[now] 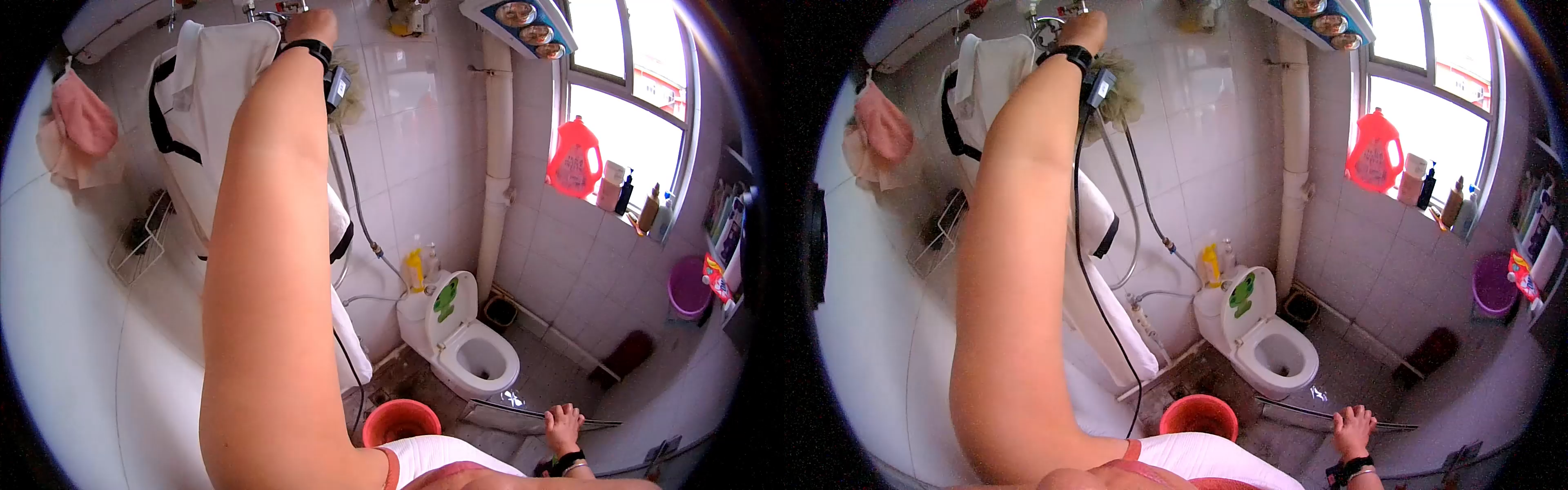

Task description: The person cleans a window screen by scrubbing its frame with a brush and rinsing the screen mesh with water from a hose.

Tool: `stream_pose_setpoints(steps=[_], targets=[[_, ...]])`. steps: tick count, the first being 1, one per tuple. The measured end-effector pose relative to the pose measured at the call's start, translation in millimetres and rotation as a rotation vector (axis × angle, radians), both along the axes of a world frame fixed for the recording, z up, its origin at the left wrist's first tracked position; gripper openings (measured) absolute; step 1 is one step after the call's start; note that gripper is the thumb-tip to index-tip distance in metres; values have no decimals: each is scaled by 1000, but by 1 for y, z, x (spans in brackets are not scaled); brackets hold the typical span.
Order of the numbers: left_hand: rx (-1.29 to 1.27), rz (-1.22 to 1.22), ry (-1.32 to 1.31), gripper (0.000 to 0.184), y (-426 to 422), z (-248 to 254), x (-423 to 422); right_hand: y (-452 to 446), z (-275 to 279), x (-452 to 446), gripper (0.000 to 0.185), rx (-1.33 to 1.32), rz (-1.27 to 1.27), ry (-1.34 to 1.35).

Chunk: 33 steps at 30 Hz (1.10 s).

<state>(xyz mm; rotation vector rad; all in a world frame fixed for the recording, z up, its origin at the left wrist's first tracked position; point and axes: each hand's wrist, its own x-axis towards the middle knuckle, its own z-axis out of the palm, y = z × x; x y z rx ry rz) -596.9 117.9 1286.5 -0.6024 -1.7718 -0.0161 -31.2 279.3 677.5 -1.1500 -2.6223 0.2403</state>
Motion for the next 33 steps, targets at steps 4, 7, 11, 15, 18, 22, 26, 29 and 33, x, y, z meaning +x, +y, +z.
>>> stream_pose_setpoints(steps=[4,7,11,15,18,22,26,29,33], targets=[[-11,-90,-101,23,28,-24,25,1,2,-3,20,37,9,4],[22,-126,-221,28,61,-55,17,5,4,-4,21,18,21,-5],[287,-289,-339,53,87,-136,22,12,-1,-3,22,73,53,12],[246,-242,-371,54,93,-223,43,15,1,-2,25,24,76,7],[543,-447,-448,63,95,-276,23,14,-1,-3,26,21,50,5],[559,-507,-493,63,74,-298,6,15,4,-1,27,-7,56,-11],[403,-324,-572,78,53,-300,18,17,-2,-4,27,34,51,15],[441,-218,-781,85,48,-295,55,18,-4,-7,30,84,53,18],[294,-280,-300,74,68,-333,91,12,4,-8,37,34,34,-11]])
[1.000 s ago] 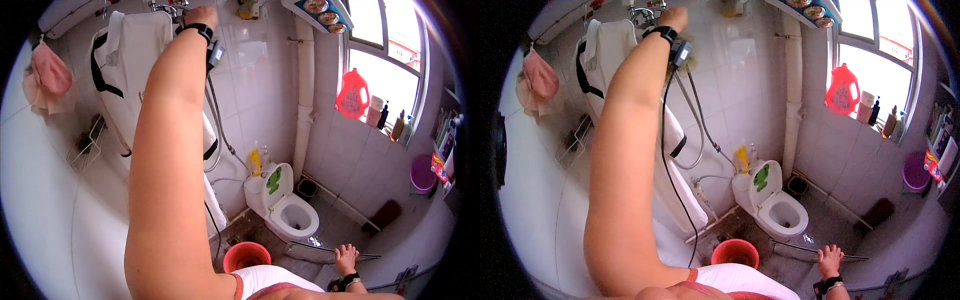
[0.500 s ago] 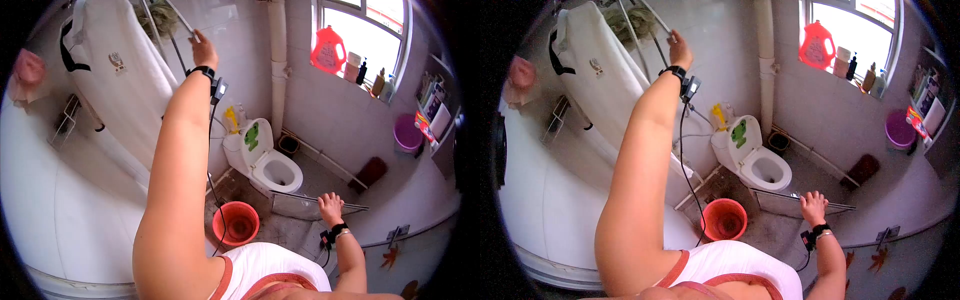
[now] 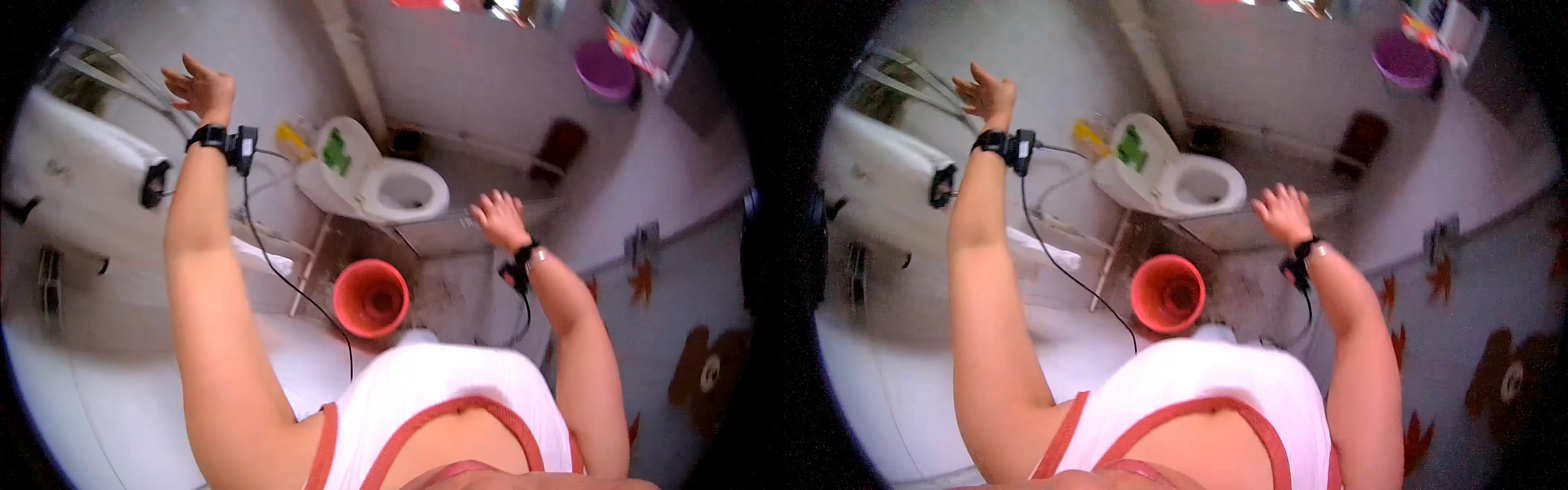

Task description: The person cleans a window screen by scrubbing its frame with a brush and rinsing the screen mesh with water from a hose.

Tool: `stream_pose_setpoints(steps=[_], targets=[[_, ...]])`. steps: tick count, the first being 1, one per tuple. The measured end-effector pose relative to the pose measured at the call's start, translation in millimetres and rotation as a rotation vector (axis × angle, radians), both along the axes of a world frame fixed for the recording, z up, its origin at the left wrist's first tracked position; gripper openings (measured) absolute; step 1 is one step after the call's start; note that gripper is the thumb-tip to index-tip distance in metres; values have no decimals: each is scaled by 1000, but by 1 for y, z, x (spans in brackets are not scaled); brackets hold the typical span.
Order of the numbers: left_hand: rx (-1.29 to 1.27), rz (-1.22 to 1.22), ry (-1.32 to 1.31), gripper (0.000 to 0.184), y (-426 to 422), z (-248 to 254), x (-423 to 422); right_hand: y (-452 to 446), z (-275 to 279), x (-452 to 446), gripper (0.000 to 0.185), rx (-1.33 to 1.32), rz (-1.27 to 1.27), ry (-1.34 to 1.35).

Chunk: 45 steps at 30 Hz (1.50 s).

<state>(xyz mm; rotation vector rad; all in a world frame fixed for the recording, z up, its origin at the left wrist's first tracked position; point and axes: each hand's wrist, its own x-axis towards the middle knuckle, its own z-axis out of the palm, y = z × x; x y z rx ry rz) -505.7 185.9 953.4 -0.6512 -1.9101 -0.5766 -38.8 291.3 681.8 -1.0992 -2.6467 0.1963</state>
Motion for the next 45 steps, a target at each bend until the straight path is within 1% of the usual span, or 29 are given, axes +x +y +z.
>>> stream_pose_setpoints(steps=[2,3,4,5,6,7,8,10,11,12,14,15,16,17,18,20,21,22,24,26,28,30,32,34,36,38,41,43,45], targets=[[-217,-302,135,65,11,-48,37,-3,8,0,37,-99,-15,-75],[-326,-327,153,56,27,-89,53,-3,8,-1,37,-108,-20,-107],[-424,-695,-34,53,27,-115,90,-5,9,-1,37,-113,-20,-132],[-539,-824,-242,51,25,-146,136,-5,9,-1,36,-123,-14,-120],[-687,-918,-362,53,26,-174,170,-6,9,-1,36,-133,-8,-103],[-831,-997,-499,55,26,-201,205,1,8,-1,36,-148,-6,-145],[-892,-1001,-512,57,26,-228,236,6,2,-1,36,-153,-24,-145],[-1030,-1149,-558,56,26,-250,276,14,-8,2,36,-152,76,-43],[-1044,-1171,-560,56,30,-257,288,19,-6,3,35,-237,74,-35],[-1021,-1221,-590,53,33,-263,298,22,-7,5,35,-249,54,-36],[-1009,-1293,-622,51,40,-271,305,26,-7,7,32,-314,53,439],[-1009,-1242,-644,47,43,-267,306,25,-4,10,31,-288,68,654],[-1015,-1186,-660,43,46,-267,310,18,3,22,31,-290,46,661],[-944,-1216,-592,32,51,-275,310,4,11,36,31,-204,-33,717],[-957,-1234,-590,32,52,-275,311,-12,14,50,31,-118,-112,772],[-1023,-1152,-521,15,54,-272,312,-48,3,83,29,-196,-262,786],[-1019,-1112,-527,11,58,-275,313,-61,-14,105,26,-251,-308,781],[-1040,-1068,-557,12,63,-271,313,-75,-33,125,24,-304,-356,775],[-918,-1139,-482,15,83,-276,295,-104,-57,162,22,-390,-431,781],[-818,-1188,-361,20,109,-258,272,-127,-72,195,22,-463,-500,796],[-894,-1123,-444,19,127,-203,258,-140,-83,218,22,-552,-551,819],[-882,-1327,-778,18,149,-168,219,-149,-89,228,21,-634,-593,832],[-845,-1358,-1168,18,144,-105,215,-149,-100,228,20,-649,-590,857],[-875,-1269,-1084,16,139,-50,214,-146,-112,228,20,-683,-562,942],[-866,-1293,-1041,21,136,-11,200,-142,-116,222,20,-702,-524,960],[-863,-1257,-938,20,121,23,205,-135,-119,218,20,-721,-479,975],[-812,-1210,-910,21,99,58,215,-132,-118,217,20,-718,-425,951],[-872,-1161,-840,21,93,70,215,-132,-126,220,20,-712,-423,944],[-868,-1178,-846,21,86,84,206,-135,-125,223,20,-712,-411,932]])
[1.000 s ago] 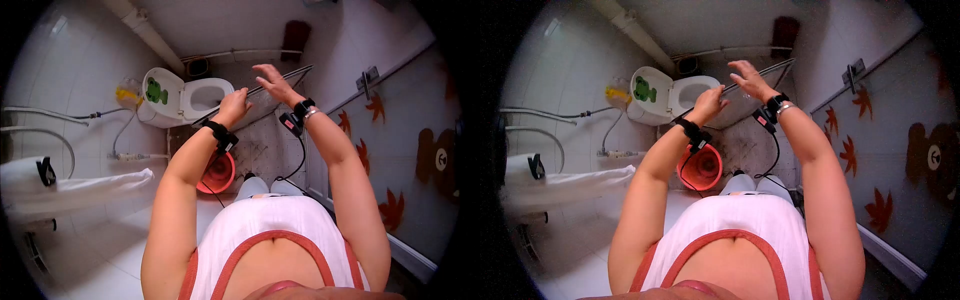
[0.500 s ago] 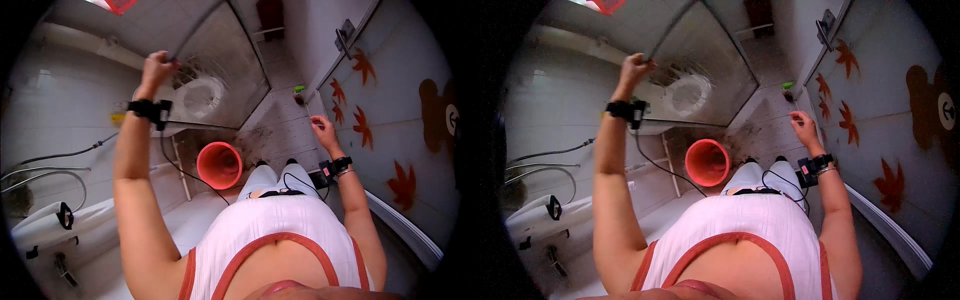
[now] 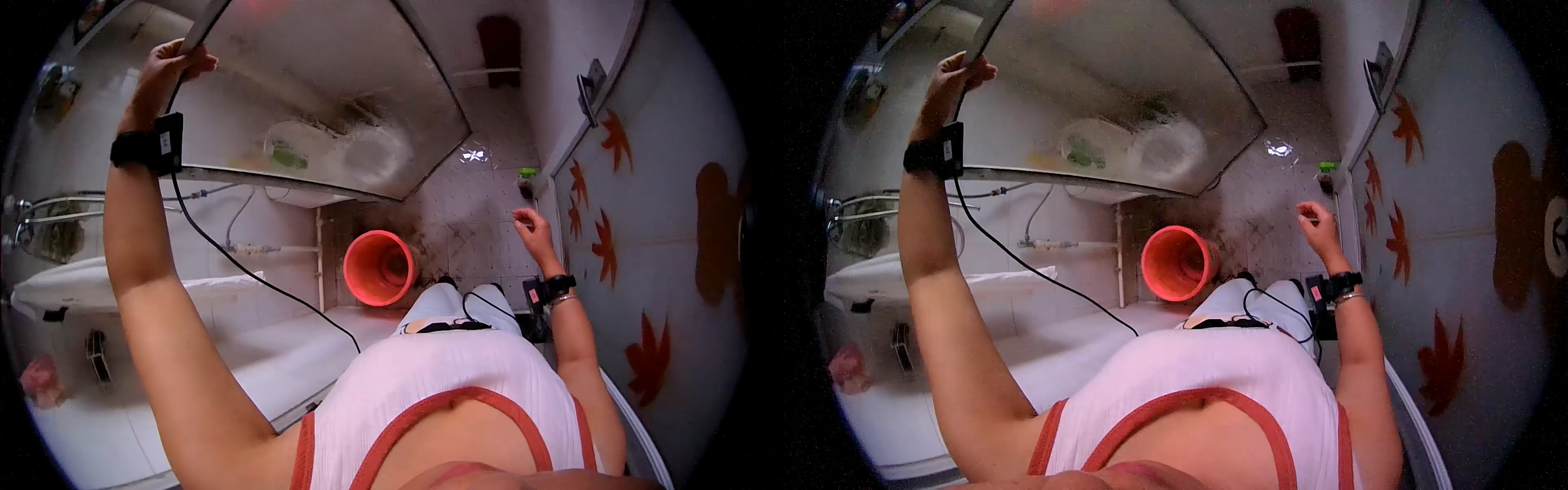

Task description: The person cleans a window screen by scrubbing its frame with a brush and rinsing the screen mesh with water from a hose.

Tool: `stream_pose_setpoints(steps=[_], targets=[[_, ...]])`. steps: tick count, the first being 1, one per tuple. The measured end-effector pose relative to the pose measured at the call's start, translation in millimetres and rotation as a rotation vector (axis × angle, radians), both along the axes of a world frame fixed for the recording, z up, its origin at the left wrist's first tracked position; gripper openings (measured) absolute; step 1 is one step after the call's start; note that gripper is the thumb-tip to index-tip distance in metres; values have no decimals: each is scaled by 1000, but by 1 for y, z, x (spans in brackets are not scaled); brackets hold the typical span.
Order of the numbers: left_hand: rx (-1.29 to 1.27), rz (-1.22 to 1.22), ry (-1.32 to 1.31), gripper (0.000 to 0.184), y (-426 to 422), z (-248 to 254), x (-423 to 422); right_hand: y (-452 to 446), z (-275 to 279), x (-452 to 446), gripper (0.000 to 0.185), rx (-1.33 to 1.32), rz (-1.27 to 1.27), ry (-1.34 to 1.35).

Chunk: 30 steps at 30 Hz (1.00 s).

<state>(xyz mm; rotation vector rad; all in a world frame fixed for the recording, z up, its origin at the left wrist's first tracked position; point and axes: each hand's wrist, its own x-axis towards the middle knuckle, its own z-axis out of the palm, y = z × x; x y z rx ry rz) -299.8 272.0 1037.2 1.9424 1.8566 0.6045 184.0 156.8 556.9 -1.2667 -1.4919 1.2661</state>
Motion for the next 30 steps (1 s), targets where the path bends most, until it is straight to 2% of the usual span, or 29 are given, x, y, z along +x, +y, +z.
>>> stream_pose_setpoints(steps=[7,9,10,11,13,16,20,22,26,28,30], targets=[[56,-130,194,21,-16,40,-22,0,-8,8,20,-27,32,-65],[95,-206,90,23,-18,43,-18,2,-19,9,19,-28,47,-31],[108,-69,163,24,-21,42,-7,4,-20,7,19,-40,41,-6],[114,-62,168,24,-23,43,5,6,-19,6,19,-33,48,-1],[128,-23,-141,16,-30,44,35,5,-15,6,19,-75,44,9],[180,-75,-22,18,-25,42,38,7,-11,6,19,-68,72,-7],[220,-155,-35,20,-3,19,20,5,-1,5,19,-58,70,-36],[270,-213,564,26,6,14,10,4,2,7,20,-69,97,-26],[340,-213,410,27,10,-19,6,4,-10,10,20,-126,101,65],[335,-125,632,28,7,-41,20,3,-17,11,22,-76,107,37],[401,-101,685,28,3,-78,35,1,-20,11,22,-84,111,1]])
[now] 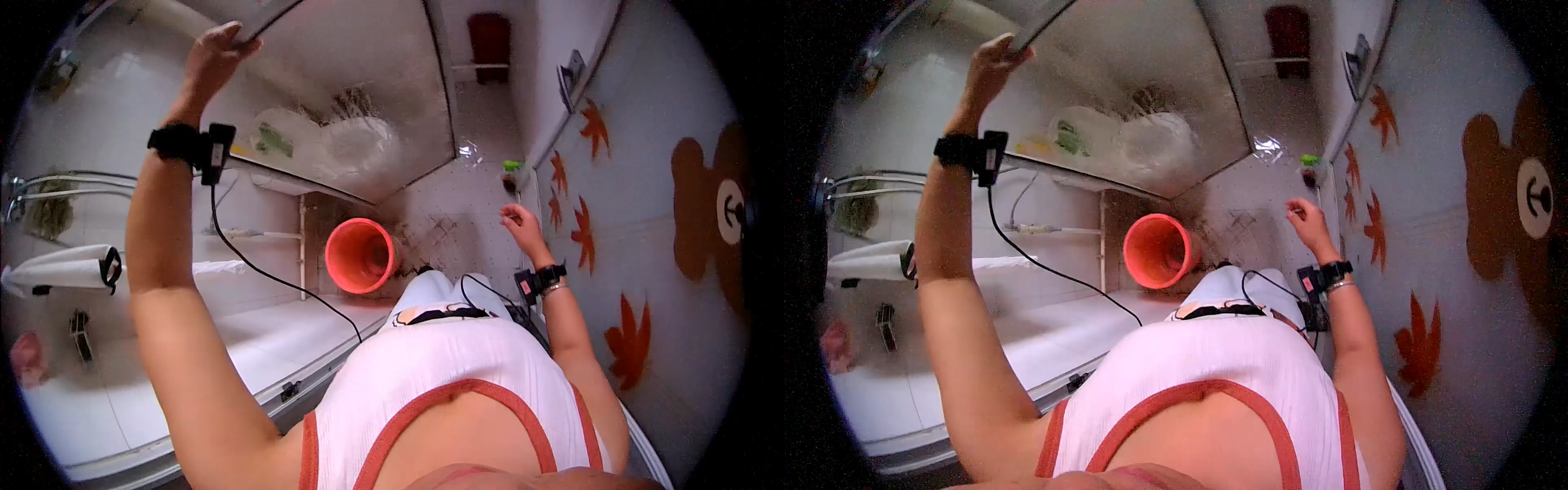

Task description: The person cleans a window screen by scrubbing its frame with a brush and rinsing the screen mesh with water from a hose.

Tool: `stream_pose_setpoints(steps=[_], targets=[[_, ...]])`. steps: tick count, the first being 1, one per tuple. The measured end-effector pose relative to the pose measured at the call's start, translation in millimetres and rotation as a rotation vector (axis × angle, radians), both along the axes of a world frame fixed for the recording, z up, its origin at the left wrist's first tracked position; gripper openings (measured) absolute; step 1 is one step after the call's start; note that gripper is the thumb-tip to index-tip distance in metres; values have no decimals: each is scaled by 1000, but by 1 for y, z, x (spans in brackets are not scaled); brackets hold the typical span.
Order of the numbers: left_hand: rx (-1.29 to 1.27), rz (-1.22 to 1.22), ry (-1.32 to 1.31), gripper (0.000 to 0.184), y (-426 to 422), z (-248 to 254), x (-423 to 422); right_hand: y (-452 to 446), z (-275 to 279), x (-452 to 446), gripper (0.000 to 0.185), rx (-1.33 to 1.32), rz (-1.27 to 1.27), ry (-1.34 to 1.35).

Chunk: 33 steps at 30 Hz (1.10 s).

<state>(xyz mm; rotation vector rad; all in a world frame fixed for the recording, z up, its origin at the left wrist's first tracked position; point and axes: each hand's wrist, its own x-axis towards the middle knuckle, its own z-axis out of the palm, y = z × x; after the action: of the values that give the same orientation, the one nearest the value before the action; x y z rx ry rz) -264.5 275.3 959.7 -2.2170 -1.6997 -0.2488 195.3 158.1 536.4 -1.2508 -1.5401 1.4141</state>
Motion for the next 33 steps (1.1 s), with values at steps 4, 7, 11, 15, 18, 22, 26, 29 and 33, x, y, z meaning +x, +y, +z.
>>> stream_pose_setpoints(steps=[4,7,11,15,18,22,26,29,33], targets=[[67,-90,-42,27,-3,-80,3,-1,8,-2,23,-25,19,-66],[88,-110,-86,24,-27,-143,31,-2,18,-6,22,0,33,-123],[-94,-119,-119,9,-73,-223,74,-2,28,-9,26,178,35,-243],[-73,-311,-162,10,-99,-267,99,3,89,-37,35,687,-98,-480],[-113,-286,-256,10,-106,-282,87,3,117,-73,42,842,55,-596],[-99,-268,-318,7,-110,-294,76,14,144,-125,49,997,121,-694],[-80,-256,-368,6,-110,-298,79,47,134,-155,34,954,256,-772],[-95,-235,-369,8,-108,-303,66,61,119,-167,14,802,393,-881],[53,-229,-282,20,-105,-277,63,68,128,-161,15,955,297,-763]])
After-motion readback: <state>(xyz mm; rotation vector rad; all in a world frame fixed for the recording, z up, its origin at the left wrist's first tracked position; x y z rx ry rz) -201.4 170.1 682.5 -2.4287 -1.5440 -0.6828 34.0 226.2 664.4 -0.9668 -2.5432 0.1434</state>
